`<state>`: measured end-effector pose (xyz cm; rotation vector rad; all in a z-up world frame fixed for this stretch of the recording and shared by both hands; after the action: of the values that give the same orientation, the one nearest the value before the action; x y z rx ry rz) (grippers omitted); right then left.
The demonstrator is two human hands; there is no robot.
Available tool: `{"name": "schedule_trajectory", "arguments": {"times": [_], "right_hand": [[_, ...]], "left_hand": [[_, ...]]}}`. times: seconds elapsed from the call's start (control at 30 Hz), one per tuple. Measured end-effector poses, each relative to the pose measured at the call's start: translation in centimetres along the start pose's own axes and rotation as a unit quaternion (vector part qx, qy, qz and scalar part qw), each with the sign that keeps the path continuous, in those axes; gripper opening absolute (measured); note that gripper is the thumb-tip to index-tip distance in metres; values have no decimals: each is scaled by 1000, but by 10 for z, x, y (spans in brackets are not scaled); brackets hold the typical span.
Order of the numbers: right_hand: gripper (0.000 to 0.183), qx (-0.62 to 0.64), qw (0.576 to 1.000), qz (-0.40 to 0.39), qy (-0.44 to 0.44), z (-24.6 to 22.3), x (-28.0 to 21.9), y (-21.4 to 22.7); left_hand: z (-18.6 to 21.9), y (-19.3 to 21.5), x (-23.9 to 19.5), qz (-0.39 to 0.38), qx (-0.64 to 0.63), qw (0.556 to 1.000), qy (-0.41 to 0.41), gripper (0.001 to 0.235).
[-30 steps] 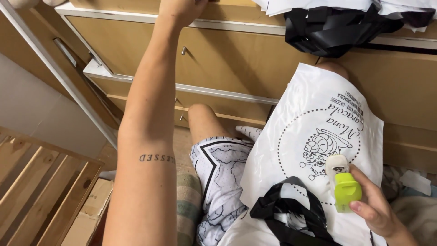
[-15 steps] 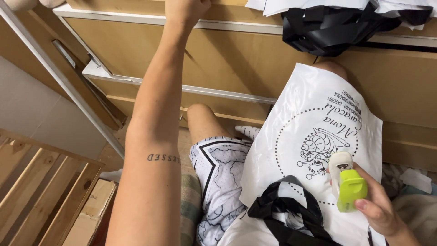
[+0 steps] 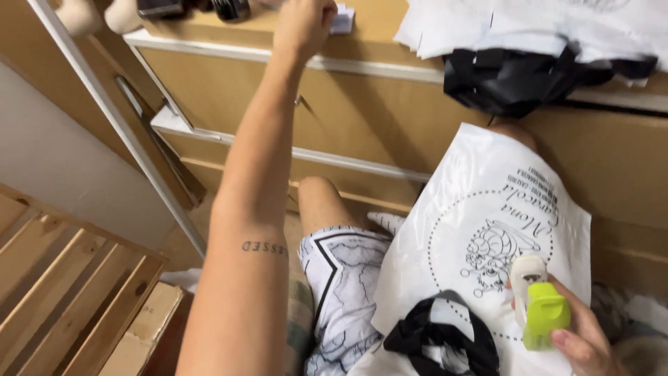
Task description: The person sits on the floor and staples small white paper slips onto the handles of white plastic shopping bags using a green handheld stapler. They repeatedly pick up bags and slips, align them, and staple them together.
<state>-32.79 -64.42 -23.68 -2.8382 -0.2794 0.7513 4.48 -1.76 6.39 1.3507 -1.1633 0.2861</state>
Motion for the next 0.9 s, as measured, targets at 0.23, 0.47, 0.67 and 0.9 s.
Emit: {"name": "schedule_trajectory", "arguments": {"times": [0.23, 0.47, 0.67, 0.9], "right_hand": [[99, 131, 985, 108, -21, -26, -23, -33], [104, 121, 989, -55, 61, -12, 7, -7], [82, 153, 963, -197, 103, -77, -42, -80], [72, 218, 890, -379, 129, -94, -80, -105]], "left_hand": [[16, -5, -1, -41, 21, 996, 82, 18], [21, 17, 5, 53, 91, 993, 58, 23], [137, 141, 18, 207, -78, 974, -51, 23], [424, 149, -53, 76, -464, 852, -231, 19]]}}
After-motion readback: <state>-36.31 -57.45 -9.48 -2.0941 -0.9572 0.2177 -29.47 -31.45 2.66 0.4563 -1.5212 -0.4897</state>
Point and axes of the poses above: each hand's wrist, its own x-axis towards the middle knuckle, its own y-axis out of the back of the hand, z = x × y, the point moved 8 cm from there along x, towards the middle knuckle, and after that the axes turned 14 degrees about -y, right-handed, at the moved point
